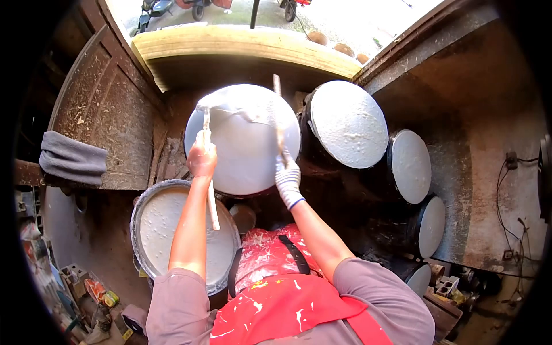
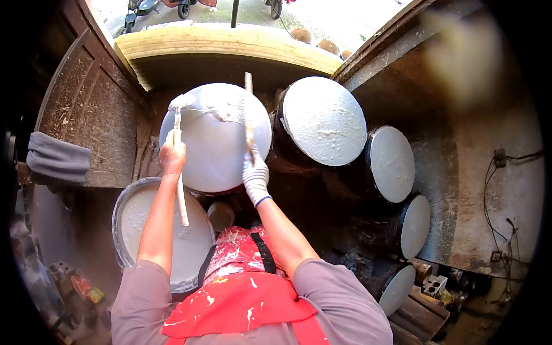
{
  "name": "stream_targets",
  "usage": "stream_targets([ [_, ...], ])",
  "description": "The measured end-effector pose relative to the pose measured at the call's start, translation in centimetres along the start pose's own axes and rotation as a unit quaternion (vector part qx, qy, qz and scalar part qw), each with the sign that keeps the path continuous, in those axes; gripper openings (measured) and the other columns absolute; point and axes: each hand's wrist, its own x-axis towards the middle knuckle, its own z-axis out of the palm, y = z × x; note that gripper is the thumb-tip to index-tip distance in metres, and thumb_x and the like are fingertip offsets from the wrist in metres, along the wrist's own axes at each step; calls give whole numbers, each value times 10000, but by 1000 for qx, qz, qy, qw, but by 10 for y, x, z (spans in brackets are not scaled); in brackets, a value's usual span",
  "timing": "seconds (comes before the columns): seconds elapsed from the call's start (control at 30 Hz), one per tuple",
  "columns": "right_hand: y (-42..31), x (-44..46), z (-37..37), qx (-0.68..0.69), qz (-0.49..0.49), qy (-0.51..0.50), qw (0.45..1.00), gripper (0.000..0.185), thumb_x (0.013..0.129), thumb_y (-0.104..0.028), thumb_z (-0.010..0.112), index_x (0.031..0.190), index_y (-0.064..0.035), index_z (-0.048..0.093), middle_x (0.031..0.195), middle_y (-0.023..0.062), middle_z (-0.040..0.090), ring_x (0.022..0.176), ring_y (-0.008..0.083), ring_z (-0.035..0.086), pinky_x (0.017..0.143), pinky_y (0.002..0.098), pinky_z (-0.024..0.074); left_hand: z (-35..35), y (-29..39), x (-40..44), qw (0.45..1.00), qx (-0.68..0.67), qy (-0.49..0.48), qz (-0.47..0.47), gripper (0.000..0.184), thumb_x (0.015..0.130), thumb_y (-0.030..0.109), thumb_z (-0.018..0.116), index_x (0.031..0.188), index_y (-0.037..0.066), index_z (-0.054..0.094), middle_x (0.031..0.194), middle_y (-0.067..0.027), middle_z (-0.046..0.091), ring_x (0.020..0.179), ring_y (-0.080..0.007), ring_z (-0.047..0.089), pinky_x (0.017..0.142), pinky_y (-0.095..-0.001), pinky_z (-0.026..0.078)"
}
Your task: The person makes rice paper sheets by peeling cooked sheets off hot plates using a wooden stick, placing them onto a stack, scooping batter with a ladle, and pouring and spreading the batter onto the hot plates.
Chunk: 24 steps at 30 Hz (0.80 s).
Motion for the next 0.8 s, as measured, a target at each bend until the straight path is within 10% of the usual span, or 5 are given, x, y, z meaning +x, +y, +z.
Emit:
stream_targets([
  [0.2,18,1,20,127,21,-126,984,342,841,-51,529,1164,57,501,1079,107,582,950,142,527,871,233,393,11,-4,-17,996,-70,49,-26,344,712,138,554,1056,157,559,832,-119,628,734,-310,599,636,-396,468],
  [0.43,27,34,-25,102,-40,-65,992,344,857,-78,520,1180,36,493,1059,110,596,925,123,532,856,233,406,-2,2,-41,918,-377,-8,-125,369,752,7,568,1119,-2,531,650,13,505,423,-44,405,361,-199,349],
  [0.8,9,40,-11,-90,-90,-283,951,340,836,-225,537,1160,-125,550,1019,159,608,906,284,590,800,299,431,4,13,-60,872,-440,20,-213,400,758,13,585,1148,-25,500,634,8,467,442,-54,407,362,-198,357],
])
